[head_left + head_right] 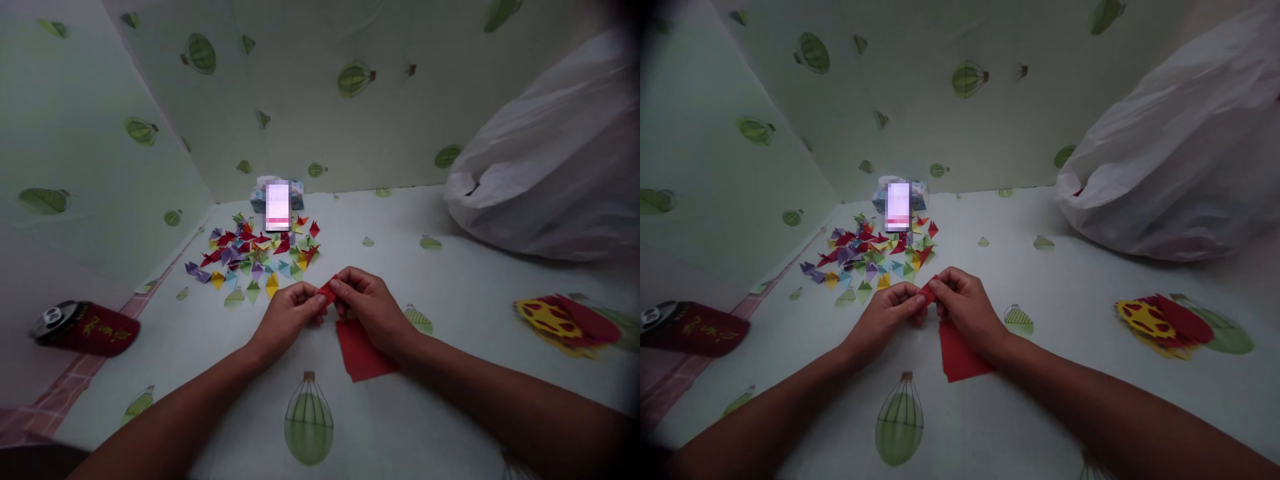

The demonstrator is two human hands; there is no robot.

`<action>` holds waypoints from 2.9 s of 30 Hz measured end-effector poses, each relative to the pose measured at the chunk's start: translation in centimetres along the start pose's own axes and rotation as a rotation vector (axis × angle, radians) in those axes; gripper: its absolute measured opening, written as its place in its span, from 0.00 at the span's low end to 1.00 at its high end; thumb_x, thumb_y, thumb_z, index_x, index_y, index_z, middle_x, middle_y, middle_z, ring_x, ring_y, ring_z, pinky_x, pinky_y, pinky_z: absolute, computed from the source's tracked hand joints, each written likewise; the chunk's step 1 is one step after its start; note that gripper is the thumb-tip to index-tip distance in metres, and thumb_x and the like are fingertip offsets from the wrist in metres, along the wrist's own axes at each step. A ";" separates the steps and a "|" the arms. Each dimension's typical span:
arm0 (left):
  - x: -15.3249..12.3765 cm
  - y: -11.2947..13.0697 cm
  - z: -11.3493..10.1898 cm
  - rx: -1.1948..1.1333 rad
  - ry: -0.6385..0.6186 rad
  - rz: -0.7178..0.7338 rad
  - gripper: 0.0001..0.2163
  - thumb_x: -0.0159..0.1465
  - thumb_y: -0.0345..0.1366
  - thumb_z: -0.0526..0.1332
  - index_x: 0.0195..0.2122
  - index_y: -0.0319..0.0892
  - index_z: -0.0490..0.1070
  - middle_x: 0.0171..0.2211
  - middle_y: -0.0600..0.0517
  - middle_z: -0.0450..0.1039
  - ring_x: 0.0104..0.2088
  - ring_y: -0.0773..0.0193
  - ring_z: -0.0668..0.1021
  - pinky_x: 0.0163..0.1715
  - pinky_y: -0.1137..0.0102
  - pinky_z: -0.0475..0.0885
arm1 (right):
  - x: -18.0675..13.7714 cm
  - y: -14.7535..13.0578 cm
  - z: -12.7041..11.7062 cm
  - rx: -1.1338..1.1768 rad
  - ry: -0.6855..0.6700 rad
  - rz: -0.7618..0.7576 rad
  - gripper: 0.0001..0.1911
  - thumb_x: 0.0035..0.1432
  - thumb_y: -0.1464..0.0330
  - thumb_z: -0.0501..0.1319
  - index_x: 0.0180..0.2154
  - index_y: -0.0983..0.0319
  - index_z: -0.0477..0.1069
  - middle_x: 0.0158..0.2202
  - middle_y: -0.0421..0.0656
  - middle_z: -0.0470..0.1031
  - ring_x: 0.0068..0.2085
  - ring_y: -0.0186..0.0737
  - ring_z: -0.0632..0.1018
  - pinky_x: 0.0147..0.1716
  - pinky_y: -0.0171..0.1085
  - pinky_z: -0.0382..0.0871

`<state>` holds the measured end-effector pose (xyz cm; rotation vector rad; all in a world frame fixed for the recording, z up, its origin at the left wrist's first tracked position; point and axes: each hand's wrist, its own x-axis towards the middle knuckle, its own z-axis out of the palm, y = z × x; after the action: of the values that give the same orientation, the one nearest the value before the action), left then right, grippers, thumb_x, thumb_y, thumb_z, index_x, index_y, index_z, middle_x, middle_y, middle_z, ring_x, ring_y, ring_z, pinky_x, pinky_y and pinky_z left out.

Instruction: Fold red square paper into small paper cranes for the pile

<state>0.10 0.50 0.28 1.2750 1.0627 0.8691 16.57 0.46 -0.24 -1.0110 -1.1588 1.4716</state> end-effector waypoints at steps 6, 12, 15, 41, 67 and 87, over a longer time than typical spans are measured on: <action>0.0 0.2 0.0 0.069 -0.002 0.005 0.12 0.60 0.43 0.65 0.31 0.38 0.72 0.24 0.54 0.71 0.24 0.70 0.71 0.29 0.73 0.66 | 0.2 0.0 -0.1 -0.005 -0.009 0.031 0.14 0.55 0.59 0.66 0.28 0.62 0.68 0.20 0.35 0.67 0.21 0.30 0.66 0.22 0.32 0.58; -0.2 0.1 0.1 0.142 -0.008 0.057 0.13 0.62 0.44 0.63 0.32 0.37 0.72 0.23 0.55 0.69 0.24 0.70 0.69 0.27 0.73 0.65 | -0.1 0.5 0.1 -0.051 0.001 -0.027 0.13 0.57 0.60 0.65 0.27 0.62 0.69 0.20 0.36 0.68 0.22 0.30 0.66 0.23 0.33 0.59; -0.2 0.1 0.0 0.224 0.060 0.137 0.13 0.64 0.44 0.61 0.32 0.38 0.72 0.23 0.56 0.67 0.24 0.70 0.67 0.26 0.73 0.64 | -0.3 0.5 0.1 -0.069 0.010 -0.036 0.14 0.58 0.60 0.65 0.27 0.62 0.68 0.19 0.35 0.67 0.22 0.30 0.66 0.23 0.33 0.58; -0.1 -0.1 -0.7 0.483 0.189 0.416 0.06 0.65 0.38 0.62 0.34 0.41 0.73 0.31 0.51 0.74 0.29 0.66 0.74 0.30 0.71 0.69 | 0.0 -0.1 -0.2 -0.078 0.013 -0.142 0.08 0.58 0.65 0.64 0.29 0.61 0.71 0.26 0.37 0.72 0.27 0.32 0.71 0.30 0.34 0.64; -0.3 0.3 -0.7 0.423 0.209 0.383 0.07 0.63 0.37 0.64 0.30 0.41 0.71 0.27 0.53 0.74 0.28 0.66 0.75 0.30 0.71 0.70 | -0.5 -0.3 0.2 -0.257 0.017 -0.217 0.09 0.58 0.64 0.63 0.27 0.60 0.71 0.26 0.40 0.74 0.29 0.36 0.72 0.30 0.37 0.66; -0.1 1.2 -1.1 0.413 0.036 0.261 0.12 0.62 0.39 0.64 0.24 0.40 0.71 0.20 0.55 0.68 0.24 0.69 0.69 0.26 0.73 0.63 | 0.0 -0.9 -0.4 -0.246 -0.113 -0.133 0.11 0.58 0.63 0.63 0.26 0.62 0.69 0.23 0.38 0.70 0.25 0.33 0.69 0.27 0.35 0.63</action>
<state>-0.92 0.90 1.53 1.7798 1.1591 0.8972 17.09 0.62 0.54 -1.0035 -1.4878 1.3167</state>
